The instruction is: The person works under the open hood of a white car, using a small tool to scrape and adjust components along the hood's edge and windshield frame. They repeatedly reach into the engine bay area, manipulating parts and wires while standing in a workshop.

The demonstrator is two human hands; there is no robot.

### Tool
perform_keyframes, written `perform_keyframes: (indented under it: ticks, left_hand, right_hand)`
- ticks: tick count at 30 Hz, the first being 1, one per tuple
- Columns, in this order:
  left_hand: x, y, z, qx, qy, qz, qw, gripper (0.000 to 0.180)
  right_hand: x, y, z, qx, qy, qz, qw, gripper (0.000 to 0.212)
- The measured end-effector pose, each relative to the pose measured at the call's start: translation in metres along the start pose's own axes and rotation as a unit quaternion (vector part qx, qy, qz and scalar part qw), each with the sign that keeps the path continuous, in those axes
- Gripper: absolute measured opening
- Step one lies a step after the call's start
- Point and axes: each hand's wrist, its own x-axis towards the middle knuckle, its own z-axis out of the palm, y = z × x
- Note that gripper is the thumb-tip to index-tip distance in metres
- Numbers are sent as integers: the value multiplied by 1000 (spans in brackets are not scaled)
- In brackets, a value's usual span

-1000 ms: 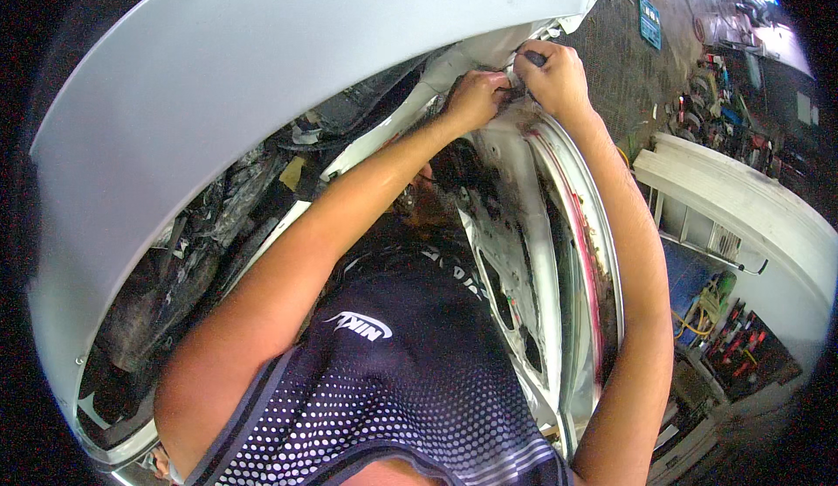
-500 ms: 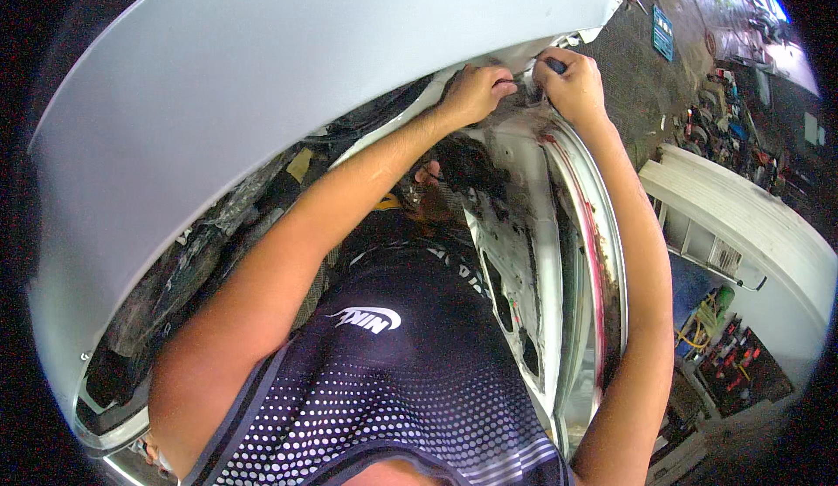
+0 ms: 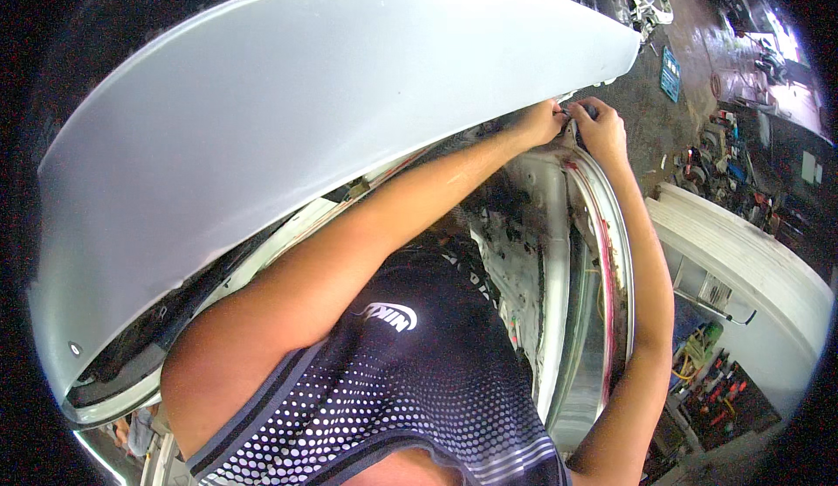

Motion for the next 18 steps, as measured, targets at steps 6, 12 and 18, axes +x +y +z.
perform_keyframes:
  ticks: [6, 12, 18]
  left_hand:
    - [-31, 22, 7, -199, -157, -116, 960, 24]
    - [11, 70, 30, 15, -100, -383, 918, 29]
    - [-5, -10, 63, -32, 6, -78, 996, 21]
  right_hand:
    - [-7, 34, 6, -31, 15, 71, 997, 32]
    - [7, 12, 8, 4, -4, 74, 997, 33]
    - [0, 32, 8, 32, 27, 63, 997, 36]
